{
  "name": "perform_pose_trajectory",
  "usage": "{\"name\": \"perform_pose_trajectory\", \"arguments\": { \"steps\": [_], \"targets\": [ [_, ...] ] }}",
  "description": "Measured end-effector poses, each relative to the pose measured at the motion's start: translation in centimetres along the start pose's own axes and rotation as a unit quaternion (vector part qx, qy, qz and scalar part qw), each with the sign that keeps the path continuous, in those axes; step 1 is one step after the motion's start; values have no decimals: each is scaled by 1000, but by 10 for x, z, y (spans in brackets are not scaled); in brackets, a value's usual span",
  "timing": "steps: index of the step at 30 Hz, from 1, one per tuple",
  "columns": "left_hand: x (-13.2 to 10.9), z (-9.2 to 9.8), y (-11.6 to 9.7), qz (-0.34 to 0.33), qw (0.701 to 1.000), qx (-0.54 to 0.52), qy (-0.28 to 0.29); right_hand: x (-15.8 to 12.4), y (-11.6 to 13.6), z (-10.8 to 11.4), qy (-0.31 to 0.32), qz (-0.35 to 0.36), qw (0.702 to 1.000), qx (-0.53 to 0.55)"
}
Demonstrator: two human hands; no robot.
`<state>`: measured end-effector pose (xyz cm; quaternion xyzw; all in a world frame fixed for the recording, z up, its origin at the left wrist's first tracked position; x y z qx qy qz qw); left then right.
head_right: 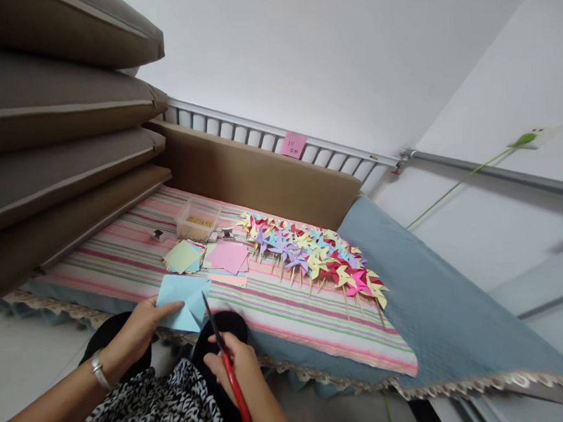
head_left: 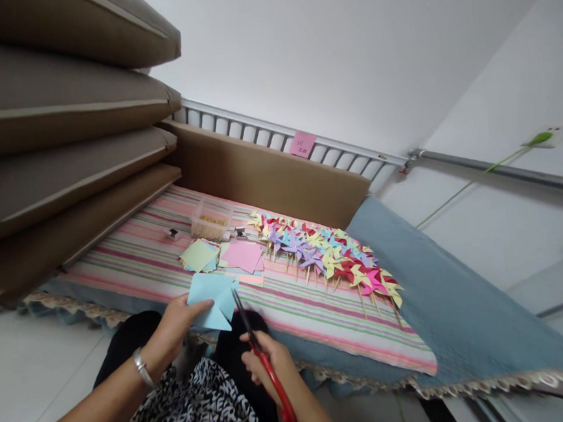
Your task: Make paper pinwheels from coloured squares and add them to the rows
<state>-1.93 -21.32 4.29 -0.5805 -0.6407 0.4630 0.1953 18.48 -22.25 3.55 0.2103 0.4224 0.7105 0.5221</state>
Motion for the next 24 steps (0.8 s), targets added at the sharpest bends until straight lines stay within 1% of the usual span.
{"name": "perform_pose_trajectory", "arguments": {
  "steps": [3,6,12,15,20,22,24],
  "targets": [
    [-1,-1,-1,2,1000,8,9,-13,-11,-6,55,-30,997,-38],
    [-2,-4,-3,7,1000,5,13,-20,-9,-5,75,-34,995,-49],
    [-6,-9,-4,26,999,-12,23,-22,0,1,71,-26,996,-57],
    [-8,-10,-2,32,999,-14,32,-22,3,0,71,-17,996,-57],
    [-8,-13,4,47,998,-10,42,-23,7,2,77,-28,995,-55],
    [-5,-11,3,48,998,-6,41,-24,9,4,79,-11,995,-60],
    [-1,-3,0,43,999,-3,26,-24,7,9,75,7,995,-73]
  ]
}}
Point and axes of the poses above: each hand's wrist, its own x-axis towards the middle knuckle, its own z-axis out of the back of the hand, y = z × x, the point moved 8 cm from there along x, towards the middle knuckle, and after that the axes turned 14 degrees about -x, right-handed, at the moved point
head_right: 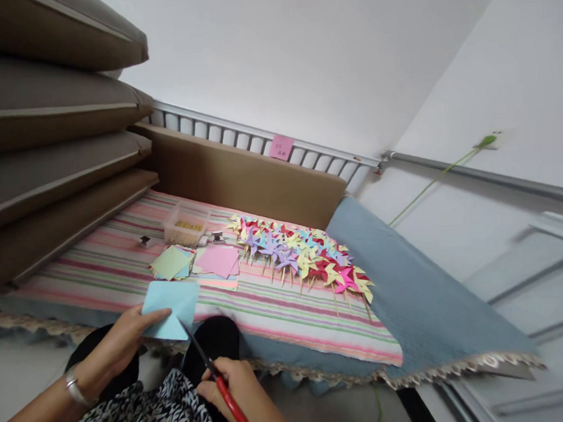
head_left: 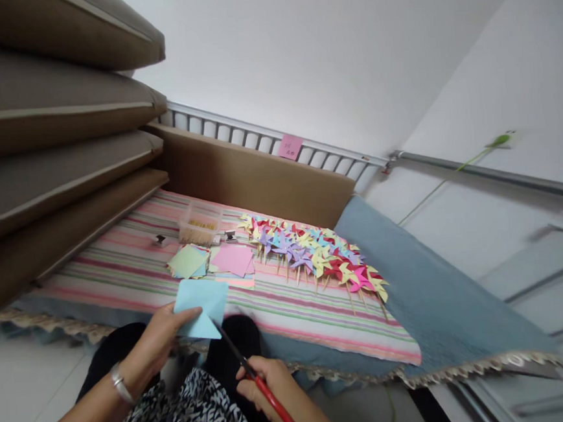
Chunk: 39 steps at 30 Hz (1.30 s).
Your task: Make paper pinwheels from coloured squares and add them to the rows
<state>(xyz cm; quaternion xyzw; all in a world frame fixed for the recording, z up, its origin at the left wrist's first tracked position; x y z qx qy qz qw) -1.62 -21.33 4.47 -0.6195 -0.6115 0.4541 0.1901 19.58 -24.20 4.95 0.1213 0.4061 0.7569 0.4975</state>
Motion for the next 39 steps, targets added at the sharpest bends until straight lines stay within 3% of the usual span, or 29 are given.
{"name": "perform_pose_trajectory", "arguments": {
  "steps": [6,11,15,23,28,31,34,36,39],
  "targets": [
    [18,40,-2,-5,998,-32,-57,7,-50,16,-54,-9,992,-116],
    [25,56,13,27,994,-44,-97,38,-80,32,-110,-9,967,-229],
    [29,53,27,57,994,-41,-86,81,-78,50,-160,-48,933,-320],
    [34,54,45,92,993,-16,-69,187,-47,82,-207,-37,928,-308],
    [41,48,35,71,993,-42,-81,218,-42,86,-192,-12,955,-225],
    [45,36,25,51,996,-31,-72,210,-41,72,-172,2,977,-128],
    [51,14,25,45,998,-5,-35,188,-36,50,-114,13,993,-3],
    [55,-1,31,44,999,28,-13,171,-32,36,-55,16,990,125],
    [59,-24,44,54,994,96,16,152,-28,32,2,14,952,307]
  ]
}}
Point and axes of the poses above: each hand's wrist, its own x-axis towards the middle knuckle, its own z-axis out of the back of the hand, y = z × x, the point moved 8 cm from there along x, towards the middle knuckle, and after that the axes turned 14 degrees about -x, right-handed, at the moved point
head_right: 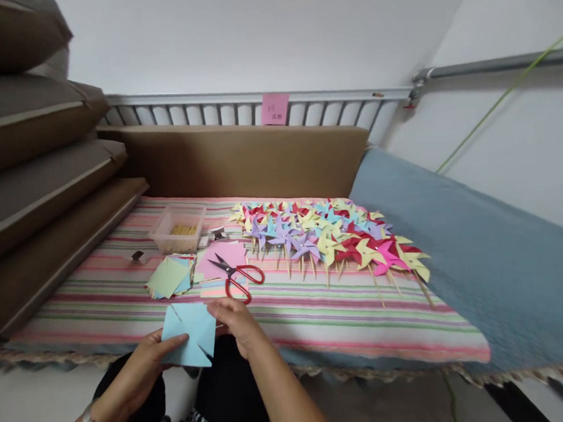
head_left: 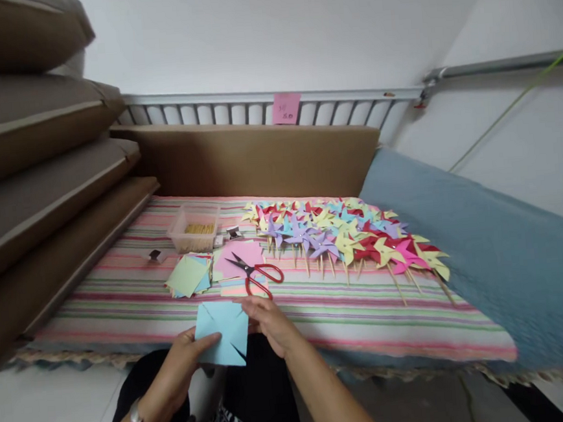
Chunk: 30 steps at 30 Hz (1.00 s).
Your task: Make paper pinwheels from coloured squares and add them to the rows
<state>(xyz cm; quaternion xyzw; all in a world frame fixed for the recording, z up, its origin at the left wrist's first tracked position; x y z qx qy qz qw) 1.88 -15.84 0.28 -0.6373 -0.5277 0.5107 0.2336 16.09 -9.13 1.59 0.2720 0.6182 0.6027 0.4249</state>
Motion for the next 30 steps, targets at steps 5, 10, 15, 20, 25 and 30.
{"name": "perform_pose_trajectory", "arguments": {
  "steps": [5,10,15,20,25,30],
  "targets": [
    [9,-43,11,26,995,81,54,-6,1,28,4,-12,999,45],
    [23,-73,20,44,984,156,70,-8,-5,51,26,6,996,-85],
    [36,-72,-8,-85,986,146,-11,-26,23,99,-158,100,965,-184],
    [25,-80,0,61,997,-54,9,-74,79,111,-289,357,826,-327],
    [5,-124,13,166,947,-246,122,-97,78,88,-271,448,747,-410],
    [12,-114,20,102,971,-213,27,-106,67,70,-262,464,710,-460]
  ]
}}
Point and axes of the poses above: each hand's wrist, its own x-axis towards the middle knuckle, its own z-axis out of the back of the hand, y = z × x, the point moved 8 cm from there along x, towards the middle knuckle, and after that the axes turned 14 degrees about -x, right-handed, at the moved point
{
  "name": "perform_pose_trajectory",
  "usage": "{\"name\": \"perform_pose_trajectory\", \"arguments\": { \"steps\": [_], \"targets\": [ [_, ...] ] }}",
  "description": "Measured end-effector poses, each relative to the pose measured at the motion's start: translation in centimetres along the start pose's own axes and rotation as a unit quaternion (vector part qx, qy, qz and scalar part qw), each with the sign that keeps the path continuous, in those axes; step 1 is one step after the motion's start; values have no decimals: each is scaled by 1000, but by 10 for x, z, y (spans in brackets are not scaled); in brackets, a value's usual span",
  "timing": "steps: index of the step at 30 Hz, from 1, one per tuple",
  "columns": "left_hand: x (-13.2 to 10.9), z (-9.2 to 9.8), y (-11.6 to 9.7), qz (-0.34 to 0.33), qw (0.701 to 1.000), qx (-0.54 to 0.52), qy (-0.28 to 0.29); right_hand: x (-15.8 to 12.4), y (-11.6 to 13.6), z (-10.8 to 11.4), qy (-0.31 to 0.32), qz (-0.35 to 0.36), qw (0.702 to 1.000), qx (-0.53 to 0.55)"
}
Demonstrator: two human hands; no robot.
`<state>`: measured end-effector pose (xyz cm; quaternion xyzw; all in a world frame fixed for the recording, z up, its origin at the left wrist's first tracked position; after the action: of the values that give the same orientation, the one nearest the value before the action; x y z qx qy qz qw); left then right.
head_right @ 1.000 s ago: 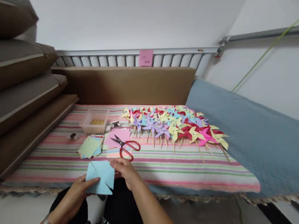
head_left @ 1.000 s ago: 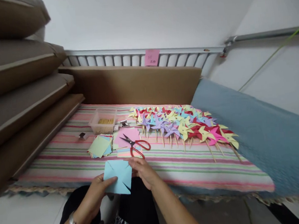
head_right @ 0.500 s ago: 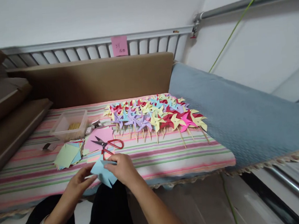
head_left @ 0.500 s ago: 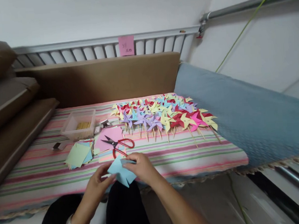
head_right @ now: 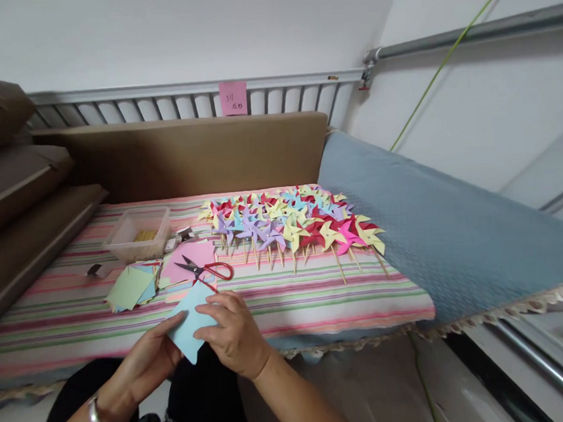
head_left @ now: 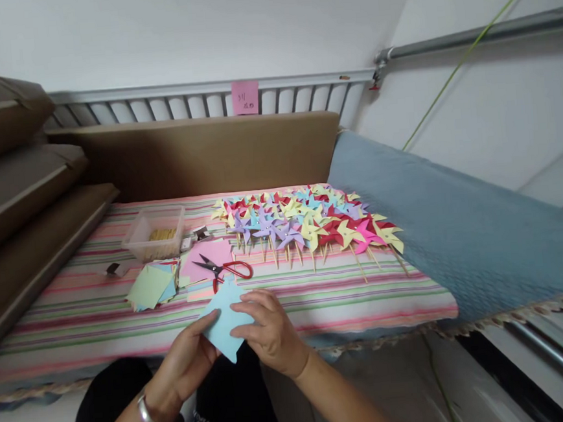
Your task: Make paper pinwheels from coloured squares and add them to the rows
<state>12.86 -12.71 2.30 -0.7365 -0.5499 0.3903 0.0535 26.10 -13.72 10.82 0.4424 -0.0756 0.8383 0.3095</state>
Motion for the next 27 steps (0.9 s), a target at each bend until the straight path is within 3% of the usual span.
{"name": "perform_pose_trajectory", "arguments": {
  "steps": [6,12,16,22,27],
  "targets": [
    [-7,17,-16,-68,997,-17,-32,-4,19,-13,49,-22,997,-47],
    [-19,37,-38,-97,994,-44,-3,-3,58,-31,54,-42,997,-26],
    [-28,56,-54,-116,992,-55,-6,5,77,-40,35,-86,996,-2],
    [-46,67,-70,-139,989,-48,14,18,93,-63,112,-150,981,49],
    [-55,76,-71,-150,988,-32,8,18,88,-78,159,-262,946,108]
  ]
}}
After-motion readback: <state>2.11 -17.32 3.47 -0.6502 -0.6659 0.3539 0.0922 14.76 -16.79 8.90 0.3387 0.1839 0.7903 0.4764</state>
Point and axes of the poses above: each hand's wrist, its own x-axis towards the middle knuckle, its own z-axis out of the back of the hand, y = z × x, the point moved 8 cm from there along x, towards the middle knuckle, and after that the axes turned 14 degrees about -x, right-handed, at the moved point
